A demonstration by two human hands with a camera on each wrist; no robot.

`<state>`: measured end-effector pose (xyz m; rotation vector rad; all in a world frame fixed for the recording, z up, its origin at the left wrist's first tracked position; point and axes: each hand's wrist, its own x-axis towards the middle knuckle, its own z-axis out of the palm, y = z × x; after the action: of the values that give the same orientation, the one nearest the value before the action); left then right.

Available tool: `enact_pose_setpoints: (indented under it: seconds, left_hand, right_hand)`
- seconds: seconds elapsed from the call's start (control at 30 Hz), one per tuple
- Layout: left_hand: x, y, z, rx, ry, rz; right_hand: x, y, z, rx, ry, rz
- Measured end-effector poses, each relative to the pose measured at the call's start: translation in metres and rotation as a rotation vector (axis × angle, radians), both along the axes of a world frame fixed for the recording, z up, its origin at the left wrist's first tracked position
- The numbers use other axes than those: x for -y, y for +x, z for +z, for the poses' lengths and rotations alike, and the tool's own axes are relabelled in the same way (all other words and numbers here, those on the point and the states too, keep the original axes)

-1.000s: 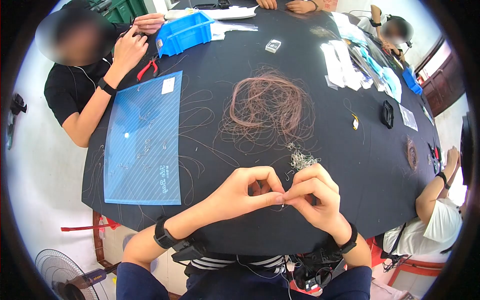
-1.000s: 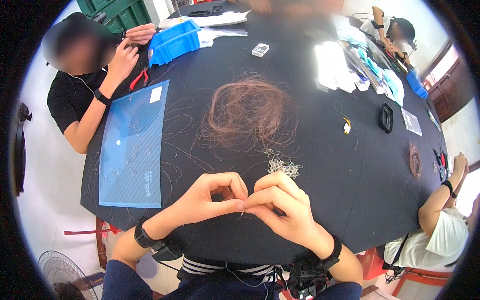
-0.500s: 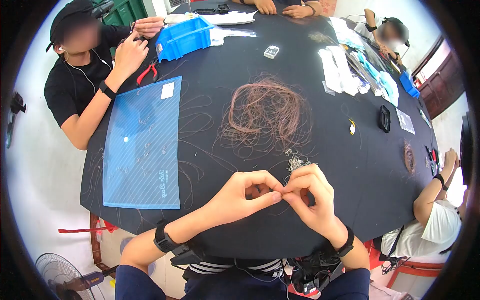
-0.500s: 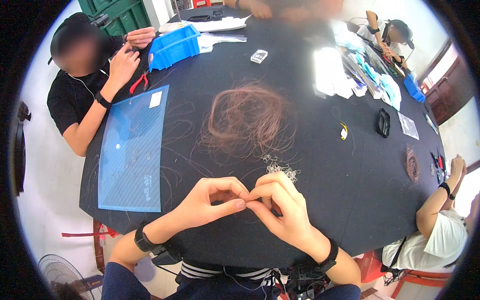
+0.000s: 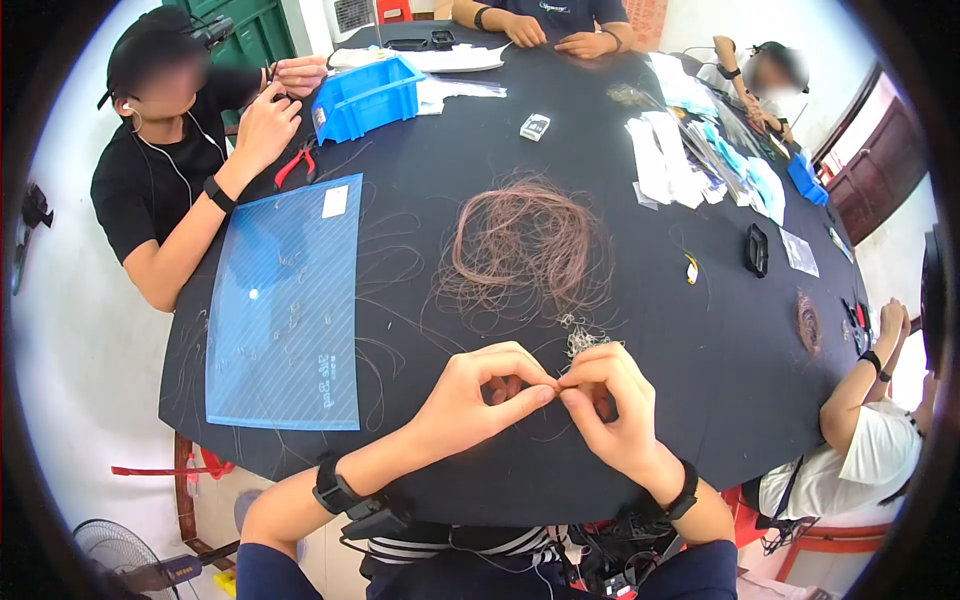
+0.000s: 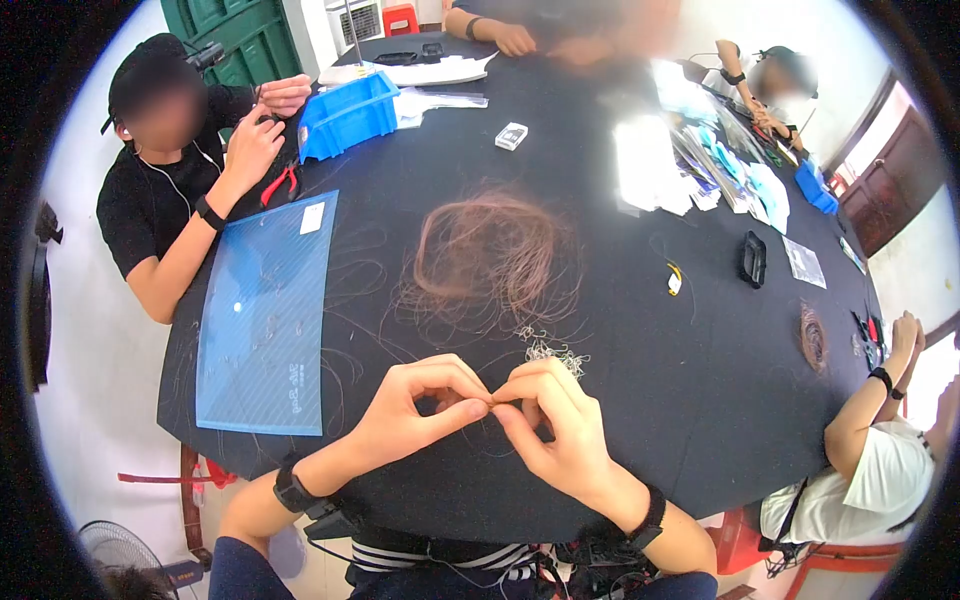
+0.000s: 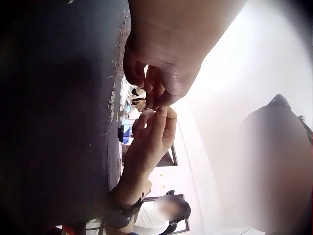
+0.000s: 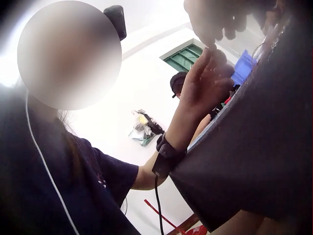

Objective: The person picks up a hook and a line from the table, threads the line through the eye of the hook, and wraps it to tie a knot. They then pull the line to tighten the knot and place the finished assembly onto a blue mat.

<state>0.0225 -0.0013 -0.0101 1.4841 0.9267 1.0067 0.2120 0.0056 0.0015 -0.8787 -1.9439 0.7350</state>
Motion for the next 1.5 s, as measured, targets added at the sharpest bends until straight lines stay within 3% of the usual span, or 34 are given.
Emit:
enact_pose_setpoints:
  seconds: [0.53,0.83,0.93,1.13,1.33,1.5]
  left_hand:
    - [0.005,0.003,0.001,0.005,-0.04,0.063]
    - [0.002,0.007,-0.001,-0.184,0.359,0.194]
    - [0.002,0.007,-0.002,-0.184,0.353,0.192]
    - [0.005,0.006,0.001,-0.097,0.074,0.134]
    - [0.004,0.006,-0.007,-0.053,0.159,0.123]
    - [0.005,0.006,0.001,-0.071,0.068,0.114]
  right_hand:
    - [-0.003,0.002,-0.004,0.031,0.117,-0.049]
    - [-0.005,0.005,-0.007,0.02,-0.163,-0.027]
    - [-0.003,0.001,-0.003,0.027,-0.086,-0.079]
    - [-0.002,0.002,0.001,0.06,0.072,-0.083]
    - [-0.002,0.002,-0.005,0.069,0.158,-0.104]
    - [-0.001,0.001,-0.002,0.08,0.143,-0.109]
